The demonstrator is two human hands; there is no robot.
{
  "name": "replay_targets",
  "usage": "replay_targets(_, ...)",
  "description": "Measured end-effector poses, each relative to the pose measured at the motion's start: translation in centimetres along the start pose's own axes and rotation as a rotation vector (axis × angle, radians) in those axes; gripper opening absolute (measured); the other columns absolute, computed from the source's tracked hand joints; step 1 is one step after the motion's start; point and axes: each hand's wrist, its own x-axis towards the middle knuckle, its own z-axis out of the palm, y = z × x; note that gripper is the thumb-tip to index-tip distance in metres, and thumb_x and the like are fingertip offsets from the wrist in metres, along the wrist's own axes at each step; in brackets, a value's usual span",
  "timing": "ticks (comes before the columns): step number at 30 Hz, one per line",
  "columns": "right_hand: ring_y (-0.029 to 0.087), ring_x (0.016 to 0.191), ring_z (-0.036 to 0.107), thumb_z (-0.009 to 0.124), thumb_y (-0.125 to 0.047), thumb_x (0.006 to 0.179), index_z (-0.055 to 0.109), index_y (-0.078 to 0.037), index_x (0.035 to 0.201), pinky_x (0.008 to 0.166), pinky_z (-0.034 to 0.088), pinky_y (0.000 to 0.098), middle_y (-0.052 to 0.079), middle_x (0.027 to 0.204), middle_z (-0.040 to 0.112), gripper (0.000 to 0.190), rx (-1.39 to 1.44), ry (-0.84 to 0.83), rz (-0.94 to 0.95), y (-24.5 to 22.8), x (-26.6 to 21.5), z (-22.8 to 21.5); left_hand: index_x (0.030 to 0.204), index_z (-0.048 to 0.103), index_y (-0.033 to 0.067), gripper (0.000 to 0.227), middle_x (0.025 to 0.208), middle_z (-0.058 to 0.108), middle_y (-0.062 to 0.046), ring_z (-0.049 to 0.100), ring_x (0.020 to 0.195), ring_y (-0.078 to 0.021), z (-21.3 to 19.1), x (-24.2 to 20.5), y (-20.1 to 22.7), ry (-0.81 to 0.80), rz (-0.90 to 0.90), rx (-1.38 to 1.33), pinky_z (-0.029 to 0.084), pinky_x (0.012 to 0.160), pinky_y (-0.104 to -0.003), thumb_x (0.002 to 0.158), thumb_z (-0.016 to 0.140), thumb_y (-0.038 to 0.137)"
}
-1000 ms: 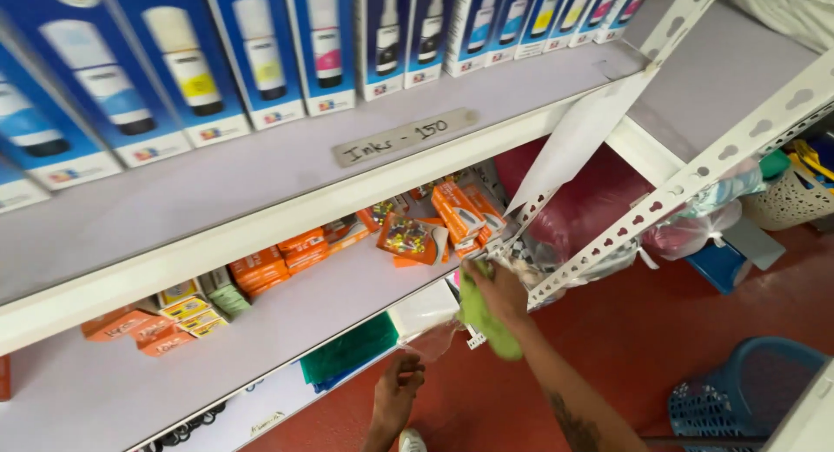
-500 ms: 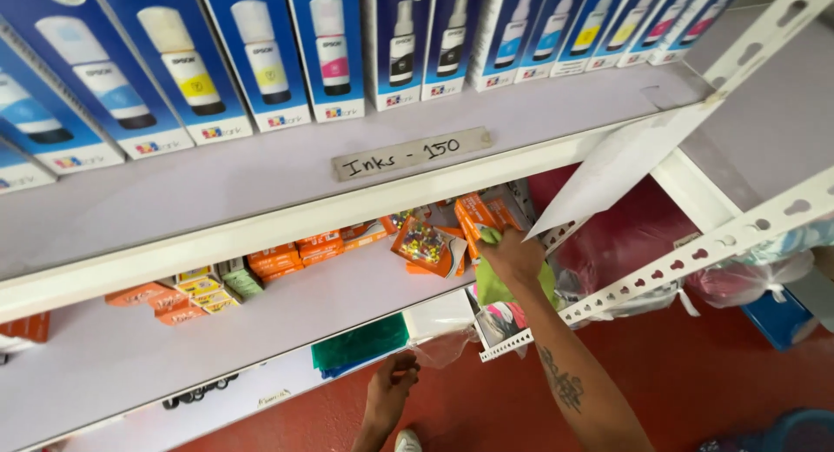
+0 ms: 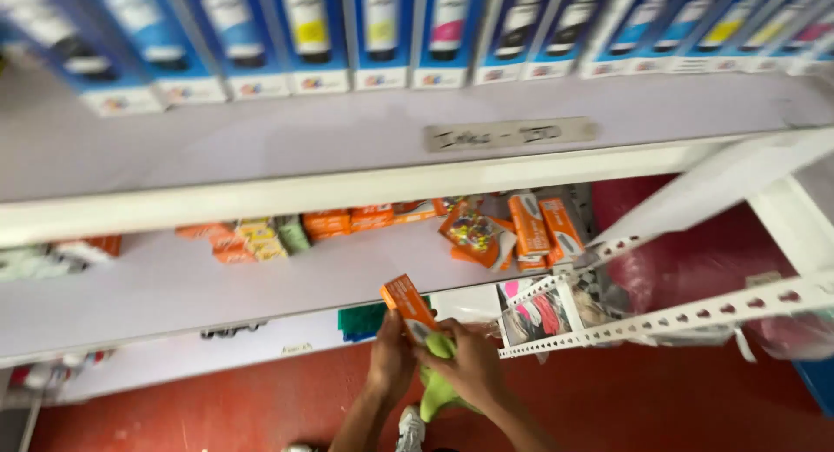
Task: The person is cleaning a shelf and individual stationery boxes using a green cloth.
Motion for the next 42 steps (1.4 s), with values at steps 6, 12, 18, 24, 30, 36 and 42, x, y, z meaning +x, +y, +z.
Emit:
replay_targets(6,0.017,0.070,0.055,0.031,-0.061,0.094,0.050,-0.024,0.130,0.058,0.039,0.0328,0.002,0.086,0.055,0.055,0.473,-0.202,-0.071,-4.8,1.6,-0.3,0.124,0.064,0.0021,0.056,0.101,0.073,-0.019,0.070,0.087,-0.0304,-7.5,-3.0,5.1,0.079,-0.015,-0.110,0.054,0.076,-0.041,0.105,0.041,0.050)
replay_targets(12,0.023,0.094,0.070,0.055,-0.033,0.099,0.061,-0.012,0.125,0.072,0.055,0.0375,0.006,0.115,0.067,0.034,0.207,-0.129,-0.772,-11.2,-0.4,2.6,0.127,0.065,0.0046,0.052,0.108,0.074,-0.015,0.067,0.085,-0.0242,-9.6,-6.6,8.0,0.135,0.018,-0.158,0.053,0.071,-0.037,0.105,0.043,0.045)
replay_targets(18,0.022,0.081,0.062,0.075,-0.012,0.090,0.068,-0.010,0.095,0.058,0.047,0.0378,0.003,0.093,0.059,0.009,-0.064,0.052,-1.340,-14.7,-1.2,9.7,0.091,0.064,0.0103,0.033,0.074,0.061,-0.003,0.057,0.063,-0.0155,-12.9,-10.2,11.2,0.105,-0.030,-0.009,0.043,0.055,-0.029,0.102,0.050,0.038)
replay_targets(24,0.027,0.084,0.058,0.065,-0.013,0.097,0.065,-0.005,0.098,0.064,0.048,0.0396,0.008,0.094,0.062,0.009,-0.042,0.169,-1.308,-19.5,-2.3,13.5,0.096,0.062,0.0056,0.041,0.077,0.064,-0.012,0.058,0.062,-0.0240,-15.1,-14.5,14.0,0.213,-0.014,-0.021,0.046,0.056,-0.038,0.105,0.042,0.040)
replay_targets(30,0.028,0.092,0.061,0.070,-0.016,0.092,0.065,-0.011,0.104,0.065,0.048,0.0447,0.007,0.108,0.060,0.014,-0.121,0.140,-1.266,-22.3,-4.9,19.3,0.084,0.062,0.0098,0.045,0.068,0.057,-0.004,0.052,0.056,-0.0161,-18.9,-16.8,19.6,0.251,0.104,0.010,0.041,0.050,-0.031,0.108,0.043,0.043)
replay_targets(36,0.019,0.080,0.062,0.060,-0.034,0.096,0.070,-0.013,0.094,0.073,0.047,0.0330,0.004,0.088,0.067,0.023,0.629,-0.142,-0.379,-27.8,3.5,23.8,0.102,0.063,0.0046,0.050,0.076,0.066,-0.016,0.062,0.058,-0.0275,-20.0,-21.3,22.6,0.178,0.048,0.090,0.050,0.051,-0.040,0.105,0.037,0.047)
replay_targets(42,0.010,0.090,0.061,0.064,-0.025,0.098,0.075,-0.011,0.096,0.080,0.046,0.0241,-0.001,0.092,0.072,0.018,0.737,-0.418,-0.420,-32.1,0.5,22.7,0.133,0.056,0.0127,0.042,0.099,0.069,-0.015,0.065,0.074,-0.0248,-25.1,-23.8,25.4,0.209,0.213,0.052,0.052,0.059,-0.039,0.102,0.041,0.038)
